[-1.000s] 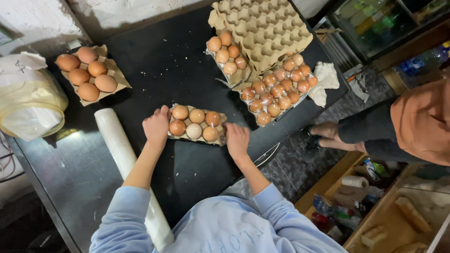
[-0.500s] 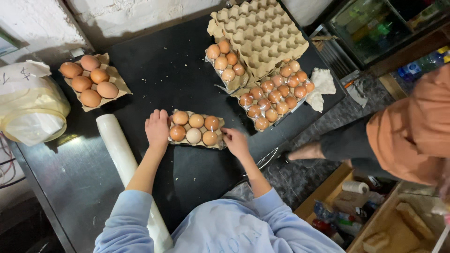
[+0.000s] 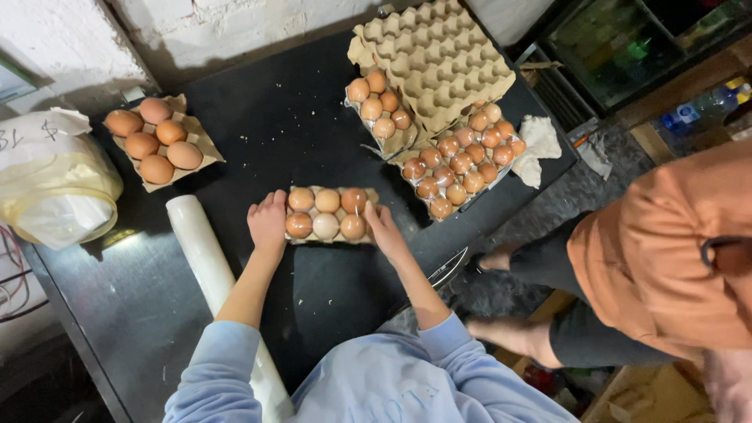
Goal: The person wraps cartons of eggs in plastic film by hand, pulling the film from a roll and smoothing it over the eggs.
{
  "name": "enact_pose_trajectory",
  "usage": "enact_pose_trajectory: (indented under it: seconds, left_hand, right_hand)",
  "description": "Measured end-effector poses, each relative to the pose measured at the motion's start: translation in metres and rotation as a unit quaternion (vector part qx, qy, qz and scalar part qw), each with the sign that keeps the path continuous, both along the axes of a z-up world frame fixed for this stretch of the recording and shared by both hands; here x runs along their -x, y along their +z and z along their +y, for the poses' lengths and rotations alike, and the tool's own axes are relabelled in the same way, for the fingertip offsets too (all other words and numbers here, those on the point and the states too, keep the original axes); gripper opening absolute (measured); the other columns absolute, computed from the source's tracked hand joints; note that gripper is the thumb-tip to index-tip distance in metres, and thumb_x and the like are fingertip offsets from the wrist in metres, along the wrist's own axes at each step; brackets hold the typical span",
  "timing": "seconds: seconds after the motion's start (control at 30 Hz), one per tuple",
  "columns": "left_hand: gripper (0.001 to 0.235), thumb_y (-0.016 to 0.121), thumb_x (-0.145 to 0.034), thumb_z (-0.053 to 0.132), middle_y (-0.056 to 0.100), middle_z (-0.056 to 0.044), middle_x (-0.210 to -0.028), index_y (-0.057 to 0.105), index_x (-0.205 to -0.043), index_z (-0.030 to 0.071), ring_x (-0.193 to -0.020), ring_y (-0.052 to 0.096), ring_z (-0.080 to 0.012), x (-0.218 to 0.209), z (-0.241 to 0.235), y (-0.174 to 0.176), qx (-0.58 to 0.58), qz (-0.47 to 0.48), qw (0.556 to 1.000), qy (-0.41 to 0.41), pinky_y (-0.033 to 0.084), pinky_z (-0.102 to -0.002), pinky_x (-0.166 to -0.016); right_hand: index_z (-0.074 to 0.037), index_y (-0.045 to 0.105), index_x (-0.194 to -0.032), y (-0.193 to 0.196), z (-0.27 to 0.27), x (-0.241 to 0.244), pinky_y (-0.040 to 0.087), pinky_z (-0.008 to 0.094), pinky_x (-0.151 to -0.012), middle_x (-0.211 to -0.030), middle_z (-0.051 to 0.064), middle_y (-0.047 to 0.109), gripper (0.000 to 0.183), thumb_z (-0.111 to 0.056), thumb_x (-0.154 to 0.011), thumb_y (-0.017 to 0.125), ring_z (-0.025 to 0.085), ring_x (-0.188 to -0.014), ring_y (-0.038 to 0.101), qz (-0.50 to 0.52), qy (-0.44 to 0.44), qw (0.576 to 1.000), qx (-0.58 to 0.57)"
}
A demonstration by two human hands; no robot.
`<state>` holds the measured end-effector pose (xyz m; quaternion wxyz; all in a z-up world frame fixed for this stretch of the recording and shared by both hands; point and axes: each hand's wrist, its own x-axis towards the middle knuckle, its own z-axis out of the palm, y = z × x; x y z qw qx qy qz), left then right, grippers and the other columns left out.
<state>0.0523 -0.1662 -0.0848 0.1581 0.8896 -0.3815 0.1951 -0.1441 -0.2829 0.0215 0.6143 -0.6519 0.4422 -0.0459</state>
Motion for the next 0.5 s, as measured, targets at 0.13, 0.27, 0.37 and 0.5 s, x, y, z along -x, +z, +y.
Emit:
enact_pose_trajectory:
  seconds: [0.13, 0.27, 0.37, 0.5]
  left_hand:
    - [0.018, 0.048, -0.086, 0.039, 0.05, 0.005, -0.067, 0.043, -0.081, 0.022, -0.063, 0.061, -0.014, -0.002, -0.001, -0.003, 0.007, 0.014, 1.0, -0.005, 0.039, -0.028, -0.062]
    - [0.019, 0.047, -0.09, 0.039, 0.051, 0.005, -0.067, 0.045, -0.081, 0.022, -0.063, 0.062, -0.0158, 0.001, -0.001, -0.002, 0.01, 0.028, 1.0, -0.008, 0.039, -0.028, -0.063]
    - [0.02, 0.046, -0.092, 0.039, 0.051, 0.005, -0.066, 0.044, -0.08, 0.022, -0.062, 0.062, -0.0148, 0.004, -0.003, 0.001, 0.004, 0.02, 1.0, 0.007, 0.039, -0.028, -0.064]
    - [0.029, 0.044, -0.096, 0.042, 0.053, 0.005, -0.062, 0.045, -0.076, 0.021, -0.058, 0.062, -0.0153, 0.007, -0.004, 0.004, 0.014, 0.028, 0.999, 0.015, 0.041, -0.027, -0.062]
  right_hand:
    - [0.01, 0.02, -0.137, -0.017, 0.006, -0.005, 0.018, 0.047, -0.112, -0.139, 0.03, 0.027, 0.079, -0.039, -0.091, 0.062, 0.039, -0.134, 0.025, -0.136, -0.081, 0.987, -0.025]
    - [0.003, 0.04, -0.127, -0.049, -0.009, 0.003, 0.027, 0.04, -0.106, -0.122, 0.019, 0.037, 0.076, -0.036, -0.076, 0.079, 0.029, -0.121, 0.035, -0.065, -0.054, 0.994, 0.071]
    - [0.006, 0.032, -0.135, -0.053, -0.004, 0.0, 0.031, 0.042, -0.105, -0.13, 0.023, 0.039, 0.086, -0.028, -0.074, 0.081, 0.03, -0.125, 0.037, -0.105, -0.079, 0.991, -0.022]
    - [0.011, 0.02, -0.139, -0.011, 0.018, -0.007, 0.028, 0.045, -0.107, -0.136, 0.028, 0.032, 0.093, -0.019, -0.074, 0.08, 0.034, -0.129, 0.032, -0.173, -0.123, 0.973, -0.094]
